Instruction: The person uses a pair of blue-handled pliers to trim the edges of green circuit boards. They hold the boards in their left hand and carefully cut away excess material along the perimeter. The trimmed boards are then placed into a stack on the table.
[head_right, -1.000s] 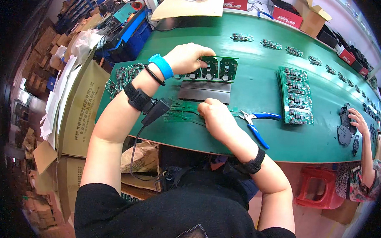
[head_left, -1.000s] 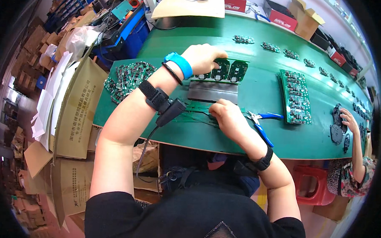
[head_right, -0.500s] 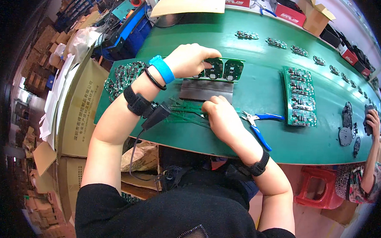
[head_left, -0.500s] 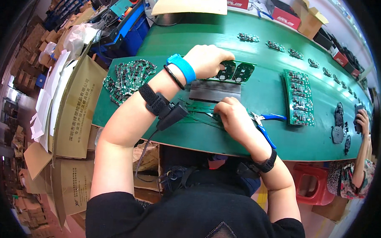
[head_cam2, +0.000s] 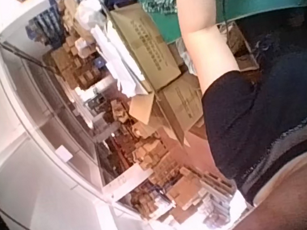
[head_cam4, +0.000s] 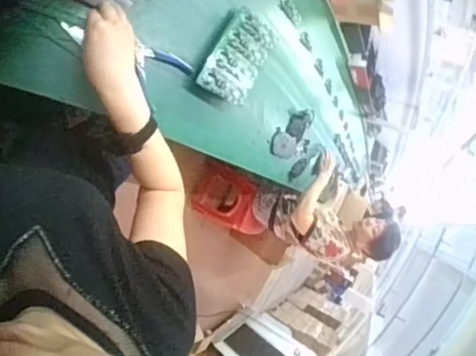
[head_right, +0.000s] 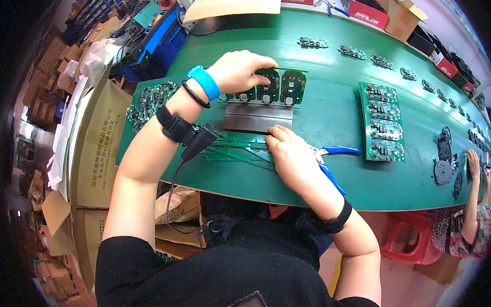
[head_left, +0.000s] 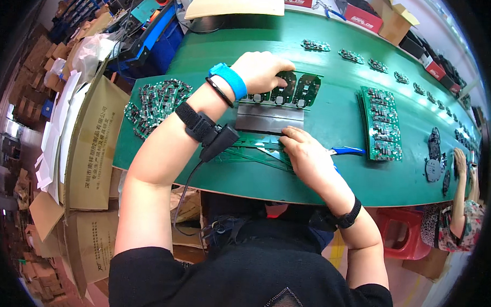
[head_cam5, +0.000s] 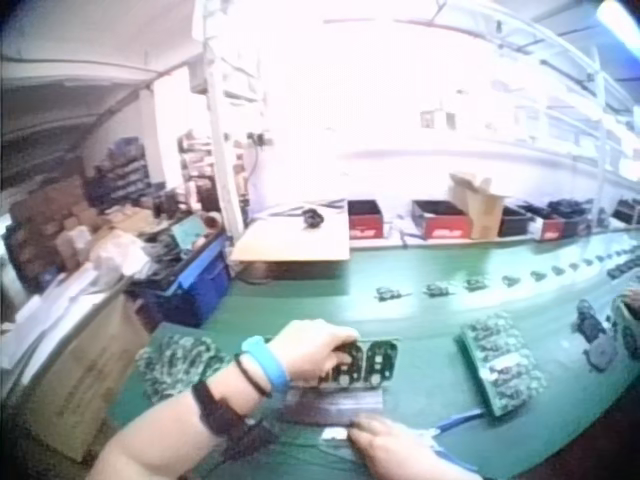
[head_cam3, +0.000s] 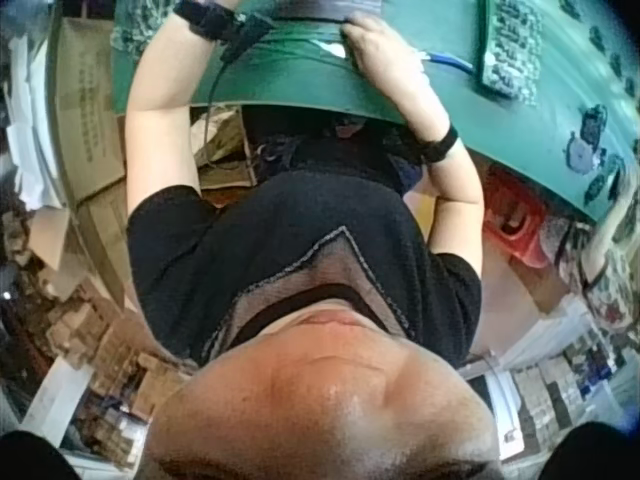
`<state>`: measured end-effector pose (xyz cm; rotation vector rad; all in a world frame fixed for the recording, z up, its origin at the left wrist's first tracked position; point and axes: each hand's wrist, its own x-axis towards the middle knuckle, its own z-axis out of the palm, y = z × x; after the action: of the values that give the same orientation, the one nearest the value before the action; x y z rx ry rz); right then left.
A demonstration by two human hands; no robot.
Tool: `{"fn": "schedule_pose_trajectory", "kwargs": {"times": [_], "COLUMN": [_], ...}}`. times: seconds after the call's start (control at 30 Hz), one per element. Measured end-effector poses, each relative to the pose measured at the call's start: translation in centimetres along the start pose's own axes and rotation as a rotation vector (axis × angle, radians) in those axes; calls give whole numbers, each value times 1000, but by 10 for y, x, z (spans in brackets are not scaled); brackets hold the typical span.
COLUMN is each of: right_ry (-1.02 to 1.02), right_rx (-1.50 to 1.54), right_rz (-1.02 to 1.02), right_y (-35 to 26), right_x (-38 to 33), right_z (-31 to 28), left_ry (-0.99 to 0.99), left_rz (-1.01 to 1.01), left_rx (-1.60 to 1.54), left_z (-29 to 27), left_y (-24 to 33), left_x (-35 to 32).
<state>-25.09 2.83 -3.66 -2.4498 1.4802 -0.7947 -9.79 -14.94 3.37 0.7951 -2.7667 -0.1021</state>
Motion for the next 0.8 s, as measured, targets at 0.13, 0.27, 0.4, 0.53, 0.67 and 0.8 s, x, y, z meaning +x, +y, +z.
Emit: {"fn": "schedule_pose_trajectory", "kwargs": {"times": [0.13, 0.27, 0.4, 0.53, 0.67, 0.8], "right_ry": [0, -19, -26, 92, 260, 236], "right_rx": [-15, -15, 57, 116, -116, 125], "right_rz": [29, 15, 5, 213, 269, 273], "right_y": [2, 1, -1, 16, 47, 54], "right_x": [-6, -4, 0, -3, 9, 30], "right_z": [-1, -1, -3, -19, -35, -28], "left_ry": [-64, -57, -201, -205, -269, -219], "left_rz": [-48, 6, 86, 96, -148, -187], "left_rx": [13, -64, -375, -599, -891, -901], "left_z": [1, 18, 30, 5, -14, -19], "left_y": [9, -30, -65, -58, -57, -55], "left_x": [4, 28, 48, 42, 26, 5]}}
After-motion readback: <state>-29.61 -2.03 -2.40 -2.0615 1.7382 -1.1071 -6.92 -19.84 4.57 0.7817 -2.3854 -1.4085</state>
